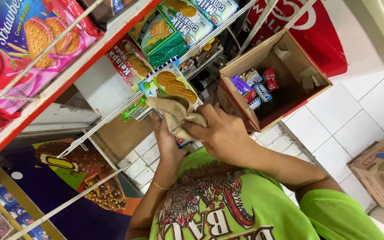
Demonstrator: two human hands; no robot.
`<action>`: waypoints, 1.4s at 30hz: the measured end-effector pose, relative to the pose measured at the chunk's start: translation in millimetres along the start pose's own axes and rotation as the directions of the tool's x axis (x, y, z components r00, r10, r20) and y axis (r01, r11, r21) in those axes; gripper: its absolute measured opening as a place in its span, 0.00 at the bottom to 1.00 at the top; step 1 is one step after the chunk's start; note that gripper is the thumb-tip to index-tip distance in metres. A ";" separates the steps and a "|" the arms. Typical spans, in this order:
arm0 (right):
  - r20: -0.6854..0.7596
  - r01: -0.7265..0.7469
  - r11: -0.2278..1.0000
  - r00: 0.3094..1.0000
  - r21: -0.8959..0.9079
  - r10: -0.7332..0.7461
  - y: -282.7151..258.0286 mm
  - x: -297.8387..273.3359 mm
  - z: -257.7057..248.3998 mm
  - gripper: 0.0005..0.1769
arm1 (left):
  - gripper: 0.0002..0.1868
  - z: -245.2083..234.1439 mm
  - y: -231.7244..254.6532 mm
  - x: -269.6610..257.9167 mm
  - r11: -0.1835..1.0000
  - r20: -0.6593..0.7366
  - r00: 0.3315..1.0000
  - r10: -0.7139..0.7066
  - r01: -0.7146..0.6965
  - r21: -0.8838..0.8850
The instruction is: Cleaning individual packages of snacks and cookies with a cloth and organizing them into a box.
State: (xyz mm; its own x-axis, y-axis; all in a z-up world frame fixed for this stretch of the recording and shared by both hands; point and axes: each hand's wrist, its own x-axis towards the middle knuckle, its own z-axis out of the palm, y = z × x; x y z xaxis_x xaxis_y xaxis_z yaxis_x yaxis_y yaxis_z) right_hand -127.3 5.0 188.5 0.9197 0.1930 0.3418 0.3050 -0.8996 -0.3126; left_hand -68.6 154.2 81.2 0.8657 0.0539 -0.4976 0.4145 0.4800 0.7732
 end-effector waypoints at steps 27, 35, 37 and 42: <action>-0.564 0.473 0.521 0.825 0.710 0.020 47.8 -25.5 76.6 0.20 | 0.33 -5.8 22.0 -23.7 0.588 0.586 0.653 -0.479 0.735 -0.339; -0.498 0.297 0.530 0.818 0.794 0.287 66.9 30.9 13.4 0.13 | 0.21 -38.5 -18.2 -9.9 0.700 0.545 0.768 -0.336 0.591 -0.401; -0.333 0.201 0.280 0.739 0.939 0.586 43.2 10.9 44.5 0.11 | 0.20 -34.4 -21.0 -11.2 0.753 0.568 0.776 -0.274 0.540 -0.376; -0.013 0.168 -0.105 0.583 0.980 0.812 33.1 -26.5 106.3 0.13 | 0.20 -38.7 -47.3 9.7 0.969 0.518 0.843 -0.147 0.227 -0.094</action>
State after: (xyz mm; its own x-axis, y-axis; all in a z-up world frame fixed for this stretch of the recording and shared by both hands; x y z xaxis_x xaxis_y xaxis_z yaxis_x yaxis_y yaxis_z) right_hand -115.3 11.8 74.9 0.7808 -0.6233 -0.0429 0.3649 0.5107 -0.7785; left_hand -90.7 165.9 24.6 0.8141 -0.4787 -0.3288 0.5716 0.5602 0.5996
